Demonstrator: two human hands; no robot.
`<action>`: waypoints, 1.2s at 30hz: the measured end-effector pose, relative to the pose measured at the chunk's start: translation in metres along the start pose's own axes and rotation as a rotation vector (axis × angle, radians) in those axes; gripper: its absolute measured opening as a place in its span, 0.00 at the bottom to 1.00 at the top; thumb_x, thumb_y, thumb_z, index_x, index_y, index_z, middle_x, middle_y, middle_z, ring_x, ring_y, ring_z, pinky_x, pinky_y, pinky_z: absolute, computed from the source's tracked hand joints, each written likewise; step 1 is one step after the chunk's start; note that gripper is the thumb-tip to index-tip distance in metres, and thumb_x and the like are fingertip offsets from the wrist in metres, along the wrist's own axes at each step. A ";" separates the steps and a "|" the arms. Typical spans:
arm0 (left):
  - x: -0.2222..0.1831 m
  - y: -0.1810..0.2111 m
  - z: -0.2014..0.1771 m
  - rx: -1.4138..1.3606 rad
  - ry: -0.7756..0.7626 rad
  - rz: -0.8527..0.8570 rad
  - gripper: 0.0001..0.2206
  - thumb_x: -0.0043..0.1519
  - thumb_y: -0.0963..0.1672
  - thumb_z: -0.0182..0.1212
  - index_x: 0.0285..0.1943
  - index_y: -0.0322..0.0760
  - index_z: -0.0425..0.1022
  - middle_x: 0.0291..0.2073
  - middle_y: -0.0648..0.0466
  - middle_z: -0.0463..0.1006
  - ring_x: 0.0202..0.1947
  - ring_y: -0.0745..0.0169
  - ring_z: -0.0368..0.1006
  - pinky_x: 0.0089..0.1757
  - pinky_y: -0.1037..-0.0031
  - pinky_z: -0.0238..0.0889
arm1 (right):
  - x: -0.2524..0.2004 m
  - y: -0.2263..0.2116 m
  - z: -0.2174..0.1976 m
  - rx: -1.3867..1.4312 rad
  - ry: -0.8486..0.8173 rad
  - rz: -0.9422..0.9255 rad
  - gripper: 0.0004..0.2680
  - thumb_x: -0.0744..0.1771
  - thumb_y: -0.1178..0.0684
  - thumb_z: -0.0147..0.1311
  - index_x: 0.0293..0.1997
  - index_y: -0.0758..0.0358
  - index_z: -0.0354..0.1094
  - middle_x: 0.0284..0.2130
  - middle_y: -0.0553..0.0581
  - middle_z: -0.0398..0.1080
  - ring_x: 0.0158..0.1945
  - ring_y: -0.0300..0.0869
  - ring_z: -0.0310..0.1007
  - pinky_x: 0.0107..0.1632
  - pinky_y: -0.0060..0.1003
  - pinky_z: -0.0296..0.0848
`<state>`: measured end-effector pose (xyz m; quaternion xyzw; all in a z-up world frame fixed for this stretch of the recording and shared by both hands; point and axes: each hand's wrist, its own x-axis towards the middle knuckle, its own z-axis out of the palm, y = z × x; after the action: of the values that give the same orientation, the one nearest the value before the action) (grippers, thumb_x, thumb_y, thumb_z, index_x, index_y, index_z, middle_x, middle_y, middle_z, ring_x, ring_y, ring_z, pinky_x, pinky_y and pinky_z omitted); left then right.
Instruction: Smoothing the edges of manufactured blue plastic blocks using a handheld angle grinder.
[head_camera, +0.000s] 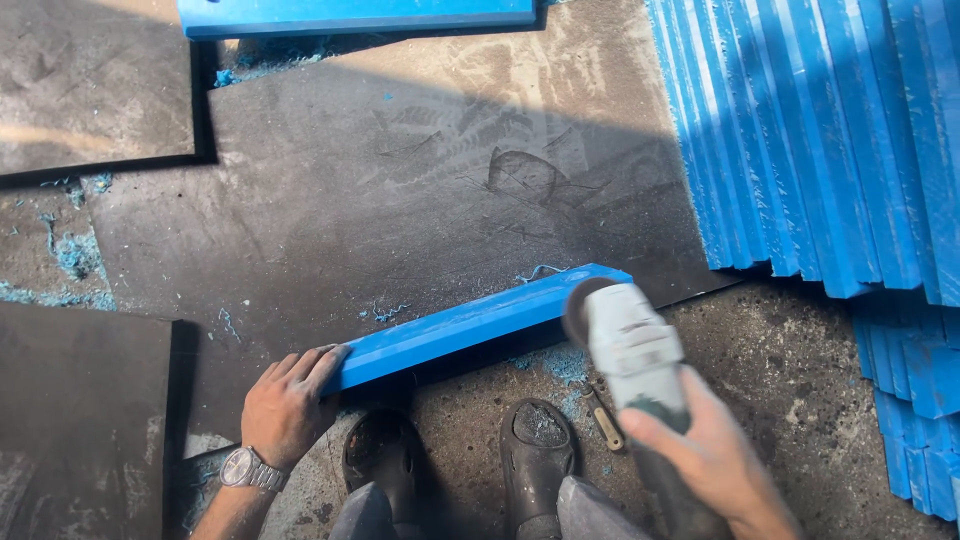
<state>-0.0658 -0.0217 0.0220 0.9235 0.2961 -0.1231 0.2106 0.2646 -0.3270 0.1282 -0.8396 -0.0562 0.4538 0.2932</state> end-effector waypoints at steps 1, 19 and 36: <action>0.001 0.001 -0.001 0.000 -0.003 -0.016 0.35 0.43 0.43 0.73 0.65 0.52 0.70 0.53 0.61 0.77 0.48 0.56 0.74 0.48 0.65 0.69 | -0.002 -0.010 0.011 -0.062 -0.058 -0.036 0.28 0.57 0.39 0.65 0.59 0.64 0.66 0.46 0.59 0.77 0.49 0.43 0.78 0.52 0.40 0.74; 0.008 0.004 -0.005 0.052 -0.039 -0.060 0.35 0.43 0.47 0.75 0.65 0.55 0.71 0.51 0.61 0.79 0.48 0.58 0.75 0.49 0.66 0.69 | 0.011 0.033 -0.040 0.310 0.301 0.096 0.21 0.62 0.46 0.61 0.57 0.68 0.67 0.34 0.60 0.72 0.30 0.43 0.74 0.31 0.38 0.73; -0.012 0.002 -0.072 -0.218 0.532 -0.152 0.19 0.47 0.47 0.79 0.46 0.44 0.79 0.37 0.53 0.83 0.36 0.57 0.81 0.37 0.68 0.73 | -0.019 0.068 -0.020 0.395 0.264 0.103 0.22 0.62 0.49 0.62 0.60 0.70 0.68 0.36 0.63 0.74 0.36 0.45 0.75 0.40 0.40 0.73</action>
<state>-0.0667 0.0044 0.0904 0.8705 0.4205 0.1404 0.2136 0.2580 -0.3988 0.1139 -0.8198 0.1153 0.3568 0.4328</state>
